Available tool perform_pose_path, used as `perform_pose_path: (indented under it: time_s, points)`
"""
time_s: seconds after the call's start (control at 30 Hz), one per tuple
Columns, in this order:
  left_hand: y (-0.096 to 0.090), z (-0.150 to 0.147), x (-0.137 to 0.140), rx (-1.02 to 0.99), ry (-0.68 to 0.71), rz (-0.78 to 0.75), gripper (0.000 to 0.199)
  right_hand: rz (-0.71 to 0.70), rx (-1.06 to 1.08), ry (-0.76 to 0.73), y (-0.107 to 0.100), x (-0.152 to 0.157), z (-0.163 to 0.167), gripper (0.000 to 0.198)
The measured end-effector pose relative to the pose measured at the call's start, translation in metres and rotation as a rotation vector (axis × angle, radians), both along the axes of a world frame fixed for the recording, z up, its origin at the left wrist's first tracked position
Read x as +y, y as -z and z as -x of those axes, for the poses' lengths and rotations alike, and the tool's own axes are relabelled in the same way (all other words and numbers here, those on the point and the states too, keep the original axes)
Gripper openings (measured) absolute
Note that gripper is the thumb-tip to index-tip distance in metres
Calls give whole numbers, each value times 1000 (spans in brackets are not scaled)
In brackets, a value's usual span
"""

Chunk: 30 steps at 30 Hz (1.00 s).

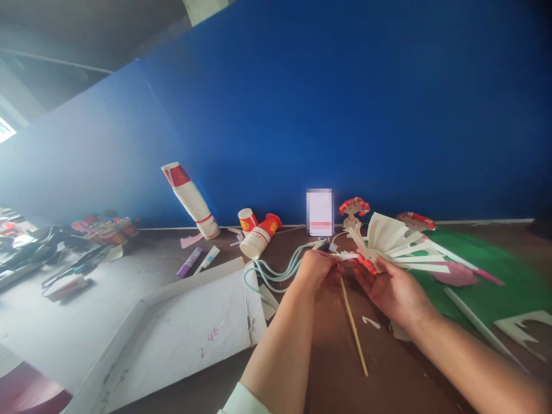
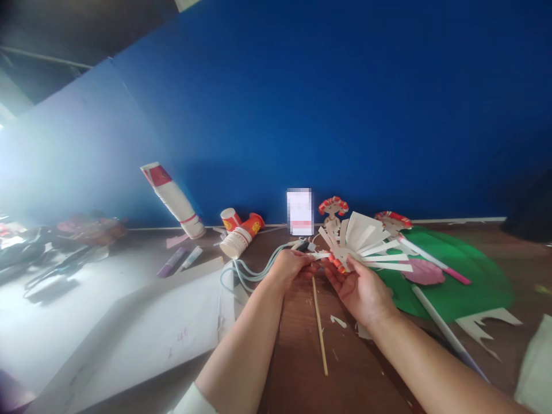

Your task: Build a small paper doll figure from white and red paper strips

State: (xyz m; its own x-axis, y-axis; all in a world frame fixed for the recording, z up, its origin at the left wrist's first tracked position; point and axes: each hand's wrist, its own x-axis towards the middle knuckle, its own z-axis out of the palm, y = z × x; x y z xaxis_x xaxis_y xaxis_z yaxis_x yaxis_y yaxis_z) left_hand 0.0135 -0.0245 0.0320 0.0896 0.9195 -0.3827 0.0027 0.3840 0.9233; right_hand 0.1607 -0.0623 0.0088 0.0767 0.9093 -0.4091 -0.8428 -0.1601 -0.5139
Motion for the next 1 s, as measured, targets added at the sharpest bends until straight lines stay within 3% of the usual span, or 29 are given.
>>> perform_pose_path:
  time_s: [0.67, 1.0]
  points:
    - [6, -3, 4, 201, 56, -48, 18, -12, -30, -35, 3, 2, -2, 27]
    - [21, -1, 11, 409, 144, -163, 16, -9, -24, -39, 4, 1, -2, 26]
